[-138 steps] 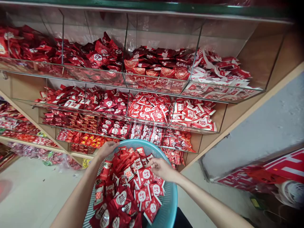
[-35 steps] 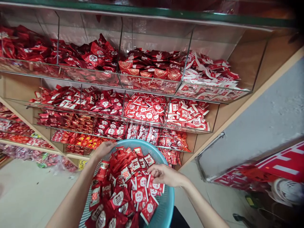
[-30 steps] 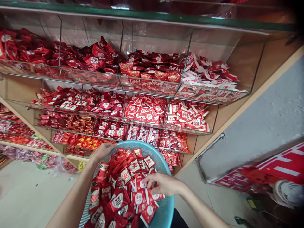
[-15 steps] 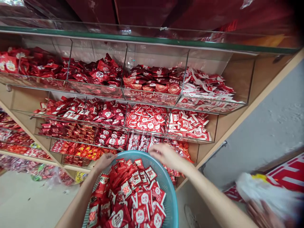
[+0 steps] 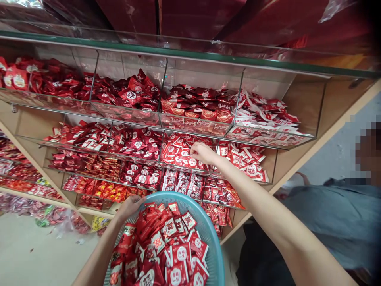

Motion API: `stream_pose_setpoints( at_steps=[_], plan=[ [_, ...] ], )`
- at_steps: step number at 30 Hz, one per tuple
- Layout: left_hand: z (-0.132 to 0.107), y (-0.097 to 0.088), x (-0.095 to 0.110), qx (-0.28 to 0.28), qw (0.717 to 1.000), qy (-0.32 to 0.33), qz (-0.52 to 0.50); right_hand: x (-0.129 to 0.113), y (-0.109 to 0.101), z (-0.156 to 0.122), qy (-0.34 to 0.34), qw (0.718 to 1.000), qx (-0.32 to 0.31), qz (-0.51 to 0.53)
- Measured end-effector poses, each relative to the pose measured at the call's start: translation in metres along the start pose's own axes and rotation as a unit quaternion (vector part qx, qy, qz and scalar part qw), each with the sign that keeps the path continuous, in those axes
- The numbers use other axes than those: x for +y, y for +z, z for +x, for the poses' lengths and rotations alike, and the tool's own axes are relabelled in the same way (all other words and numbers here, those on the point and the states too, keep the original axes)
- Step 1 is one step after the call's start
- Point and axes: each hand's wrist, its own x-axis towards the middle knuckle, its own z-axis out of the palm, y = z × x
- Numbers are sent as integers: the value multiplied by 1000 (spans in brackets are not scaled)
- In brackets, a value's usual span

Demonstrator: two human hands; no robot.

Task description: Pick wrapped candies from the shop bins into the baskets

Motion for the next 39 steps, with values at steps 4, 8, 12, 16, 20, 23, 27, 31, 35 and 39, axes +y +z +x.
stream_pose_setpoints(
  at_steps=[4,8,12,16,20,23,27,31,35,39],
  plan=[
    [0,-1,-1,6,1000,-1,8,0,-19,-10,-10,998,-6,54],
    [0,-1,6,4,1000,-1,15,-6,-26,-42,25,966,79,246],
    [0,-2,14,9,1000,-13,20,-23,3,-87,120,846,115,506],
    [0,-1,18,12,1000,-14,15,-43,45,-129,213,740,57,636],
    [2,0,17,6,1000,-16,6,-56,79,-159,267,710,-6,652],
    [3,0,16,-4,1000,-20,20,-60,99,-175,282,720,-42,633],
    [5,0,14,-12,999,-2,51,-63,120,-195,286,746,-63,598],
    [5,1,14,0,998,8,65,-72,138,-212,292,749,-71,590],
    [3,1,17,10,997,-2,73,-86,148,-220,312,762,-92,560],
    [2,2,21,10,996,-12,82,-93,145,-223,297,860,-69,409]
  ],
)
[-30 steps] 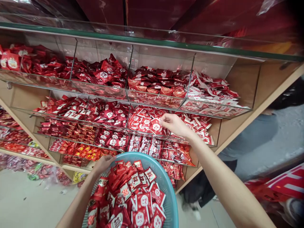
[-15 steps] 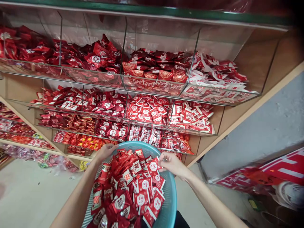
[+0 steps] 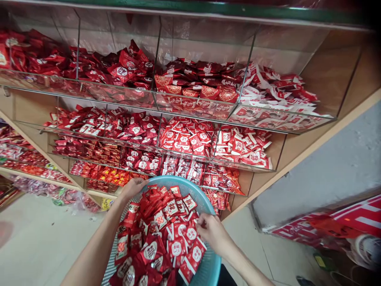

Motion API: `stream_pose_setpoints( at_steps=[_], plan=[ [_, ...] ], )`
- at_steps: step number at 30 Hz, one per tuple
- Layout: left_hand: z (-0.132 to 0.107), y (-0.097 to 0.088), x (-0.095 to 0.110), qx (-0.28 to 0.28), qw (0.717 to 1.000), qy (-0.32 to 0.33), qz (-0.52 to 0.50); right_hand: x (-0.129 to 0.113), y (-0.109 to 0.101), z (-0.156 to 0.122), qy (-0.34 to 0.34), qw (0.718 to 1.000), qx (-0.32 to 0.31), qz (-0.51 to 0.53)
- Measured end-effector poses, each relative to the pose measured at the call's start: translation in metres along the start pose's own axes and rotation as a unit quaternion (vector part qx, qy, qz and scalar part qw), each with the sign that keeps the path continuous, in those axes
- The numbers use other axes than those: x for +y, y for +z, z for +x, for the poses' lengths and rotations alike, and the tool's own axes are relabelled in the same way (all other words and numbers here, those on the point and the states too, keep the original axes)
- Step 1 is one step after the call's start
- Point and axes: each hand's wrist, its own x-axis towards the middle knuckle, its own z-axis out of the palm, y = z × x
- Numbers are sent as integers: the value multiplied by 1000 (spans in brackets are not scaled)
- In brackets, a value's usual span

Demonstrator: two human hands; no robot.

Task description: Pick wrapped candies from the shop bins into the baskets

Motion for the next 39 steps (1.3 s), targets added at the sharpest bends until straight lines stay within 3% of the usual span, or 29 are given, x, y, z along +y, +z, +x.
stream_pose_setpoints(
  at_steps=[3,6,9,13,16,19,25,32,39],
  plan=[
    [0,1,-1,4,1000,-1,-17,-8,-12,-2,-65,990,69,-108],
    [1,1,-3,1,999,-1,-33,-26,-34,4,-91,980,96,-145],
    [2,1,-6,-1,1000,4,-29,-57,-61,19,-150,964,130,-177],
    [4,2,-9,-1,1000,5,-31,-111,-95,57,-230,919,199,-250],
    [4,3,-8,1,999,9,-37,-146,-109,96,-216,886,257,-321],
    [3,4,-8,2,999,14,-40,-167,-112,130,-142,875,265,-379],
    [1,2,-14,2,1000,6,-21,-173,-107,154,-63,873,245,-418],
    [2,1,-15,1,1000,-2,-26,-174,-108,158,-19,903,227,-365],
    [0,-2,-12,-5,1000,-3,-9,-163,-116,162,-69,927,241,-280]
  ],
)
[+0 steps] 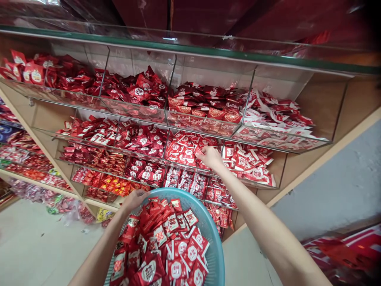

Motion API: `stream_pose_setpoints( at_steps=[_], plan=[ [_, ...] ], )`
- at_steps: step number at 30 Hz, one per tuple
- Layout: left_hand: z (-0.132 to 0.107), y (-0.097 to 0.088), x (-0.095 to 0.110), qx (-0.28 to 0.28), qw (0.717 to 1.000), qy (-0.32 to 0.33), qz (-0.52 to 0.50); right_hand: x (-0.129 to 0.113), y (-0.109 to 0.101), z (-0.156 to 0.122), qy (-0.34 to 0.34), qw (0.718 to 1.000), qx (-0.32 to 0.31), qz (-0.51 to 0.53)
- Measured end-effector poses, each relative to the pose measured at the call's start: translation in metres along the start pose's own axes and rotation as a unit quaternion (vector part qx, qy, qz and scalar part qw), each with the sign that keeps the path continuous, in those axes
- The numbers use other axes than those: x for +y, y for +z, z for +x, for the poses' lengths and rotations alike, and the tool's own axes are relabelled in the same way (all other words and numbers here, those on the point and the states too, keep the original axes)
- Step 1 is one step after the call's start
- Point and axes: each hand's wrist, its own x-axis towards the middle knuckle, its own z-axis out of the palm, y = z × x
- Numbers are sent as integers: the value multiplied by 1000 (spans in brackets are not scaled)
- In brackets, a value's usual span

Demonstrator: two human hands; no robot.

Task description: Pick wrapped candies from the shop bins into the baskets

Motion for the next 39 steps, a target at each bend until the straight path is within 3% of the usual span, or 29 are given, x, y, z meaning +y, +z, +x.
stream_pose_setpoints(
  at_steps=[2,4,9,12,16,21,23,25,27,30,32,39],
  plan=[
    [-1,-1,1,0,1000,6,1,5,0,-2,-6,994,25,104],
    [-2,-1,2,1,1000,10,0,9,0,-7,-9,967,32,252],
    [-3,-3,4,9,1000,6,-7,9,-9,-40,21,820,-109,561],
    [-3,-4,5,9,1000,7,-6,6,-14,-69,53,735,-174,654],
    [-3,-3,5,10,1000,-5,-14,8,-4,-111,68,647,-208,730],
    [-3,-2,4,11,1000,-5,-5,25,31,-158,123,590,-190,775],
    [-3,-1,4,9,1000,5,6,32,44,-173,135,588,-178,777],
    [-3,-1,4,7,1000,14,16,38,53,-186,132,606,-173,765],
    [-3,0,5,2,1000,16,22,42,58,-197,108,658,-153,729],
    [-2,1,7,-5,1000,11,28,46,61,-210,47,766,-101,633],
    [-1,2,8,-4,999,10,32,46,61,-217,18,809,-86,582],
    [-1,3,11,-5,1000,15,16,45,63,-227,-11,836,-86,541]
  ],
)
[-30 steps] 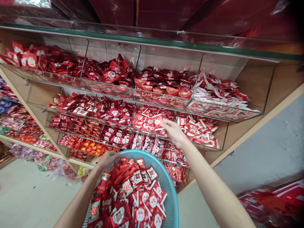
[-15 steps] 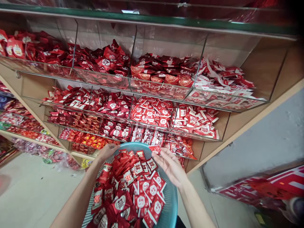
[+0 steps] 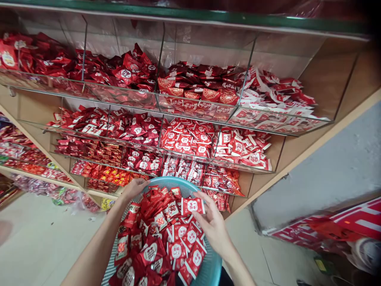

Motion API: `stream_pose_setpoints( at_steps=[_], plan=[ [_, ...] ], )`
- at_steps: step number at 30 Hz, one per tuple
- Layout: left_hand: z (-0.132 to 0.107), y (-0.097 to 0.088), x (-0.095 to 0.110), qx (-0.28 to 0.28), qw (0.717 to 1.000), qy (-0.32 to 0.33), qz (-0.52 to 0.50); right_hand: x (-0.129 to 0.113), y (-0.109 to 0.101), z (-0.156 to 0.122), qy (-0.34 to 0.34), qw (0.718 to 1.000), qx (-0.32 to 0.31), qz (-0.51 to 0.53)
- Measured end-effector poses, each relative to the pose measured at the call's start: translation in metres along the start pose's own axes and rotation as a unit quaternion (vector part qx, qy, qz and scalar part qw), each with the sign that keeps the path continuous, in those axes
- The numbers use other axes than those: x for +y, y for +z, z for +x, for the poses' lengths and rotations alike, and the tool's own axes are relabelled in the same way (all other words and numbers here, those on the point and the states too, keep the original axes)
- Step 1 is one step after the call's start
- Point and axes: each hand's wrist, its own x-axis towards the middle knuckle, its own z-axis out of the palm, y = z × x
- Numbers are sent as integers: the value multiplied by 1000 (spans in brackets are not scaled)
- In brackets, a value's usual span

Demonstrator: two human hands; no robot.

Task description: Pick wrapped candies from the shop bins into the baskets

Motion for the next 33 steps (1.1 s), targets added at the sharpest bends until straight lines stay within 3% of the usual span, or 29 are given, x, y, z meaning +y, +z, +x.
stream_pose_setpoints(
  at_steps=[5,15,18,21,24,28,33],
  plan=[
    [-5,-3,1,-2,1000,-1,6,4,-7,1,15,1000,0,18],
    [-3,-3,-5,4,1000,-10,25,18,-18,1,101,982,70,143],
    [-2,-3,-5,-9,1000,-5,5,18,-23,6,135,979,47,146],
    [-1,-2,-6,-15,1000,-2,-16,18,-32,14,137,988,-34,67],
    [0,-3,-6,-8,1000,-5,-13,13,-41,26,107,980,-163,-45],
    [1,-3,-6,-4,1000,1,1,-3,-41,44,48,921,-331,-198],
    [2,-4,-10,-2,1000,21,-22,-8,-22,54,-4,828,-459,-323]
  ],
)
